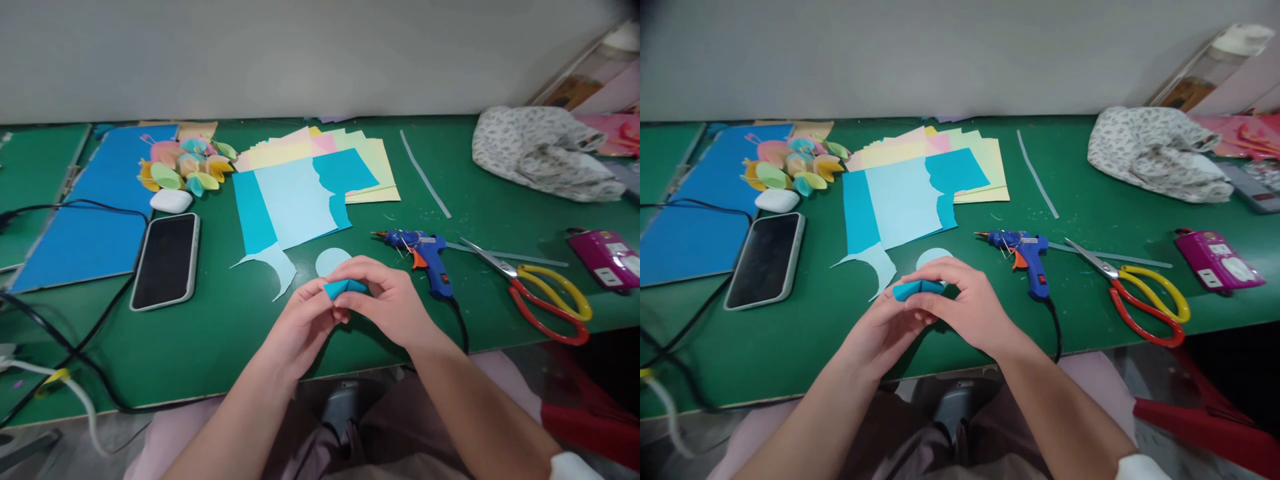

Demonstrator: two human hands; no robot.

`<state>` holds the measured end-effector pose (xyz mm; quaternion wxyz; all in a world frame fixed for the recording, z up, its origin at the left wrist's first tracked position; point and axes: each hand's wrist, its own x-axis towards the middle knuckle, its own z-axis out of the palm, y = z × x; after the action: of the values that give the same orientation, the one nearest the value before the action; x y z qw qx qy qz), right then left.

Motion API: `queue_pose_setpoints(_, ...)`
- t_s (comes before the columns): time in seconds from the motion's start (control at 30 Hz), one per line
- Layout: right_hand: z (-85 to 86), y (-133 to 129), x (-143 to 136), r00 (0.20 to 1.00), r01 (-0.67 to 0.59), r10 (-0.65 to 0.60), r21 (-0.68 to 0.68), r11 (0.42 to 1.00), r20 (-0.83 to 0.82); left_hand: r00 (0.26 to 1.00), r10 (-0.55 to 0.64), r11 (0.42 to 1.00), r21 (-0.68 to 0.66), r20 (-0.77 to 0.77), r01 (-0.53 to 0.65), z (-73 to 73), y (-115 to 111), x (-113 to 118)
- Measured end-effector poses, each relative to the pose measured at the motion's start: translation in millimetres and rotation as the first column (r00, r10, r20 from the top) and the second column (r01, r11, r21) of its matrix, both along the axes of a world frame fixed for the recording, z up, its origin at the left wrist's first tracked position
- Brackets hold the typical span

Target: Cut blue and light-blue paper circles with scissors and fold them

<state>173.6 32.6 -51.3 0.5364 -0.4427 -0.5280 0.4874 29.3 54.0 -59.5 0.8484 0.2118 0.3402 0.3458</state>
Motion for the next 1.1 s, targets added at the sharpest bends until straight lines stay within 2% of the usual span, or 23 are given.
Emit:
queue_pose_setpoints(0.37, 1.0, -1.3, -0.9, 0.998, -0.035, 0.03, -0.095, 0.995, -0.053, 0.998, -0.013, 1.0, 0.0, 0.061, 0.013, 3.8, -0.8, 2.6)
queue_pose_setpoints(0.57, 0.3, -1.3, 0.6, 0.994, -0.07, 0.062, -0.087, 0.994, -0.09, 0.998, -0.004, 1.0, 0.015, 0.068, 0.003, 2.8, -1.0, 1.9)
queue_pose_setpoints(1.0, 2.9, -0.9, -0.3, 0.999, -0.042, 0.043, -0.026, 0.999, 0.029, 0.996, 0.038, 0.994, 0.109, -0.078, -0.029, 0.5, -1.3, 3.0)
queue_pose_setpoints(1.1, 2.6, -1.1, 0.1, 0.999, -0.043, 0.043, -0.04, 0.998, 0.014, 0.995, 0.043, 0.992, 0.123, -0.095, -0.031, -0.1, -1.7, 2.8)
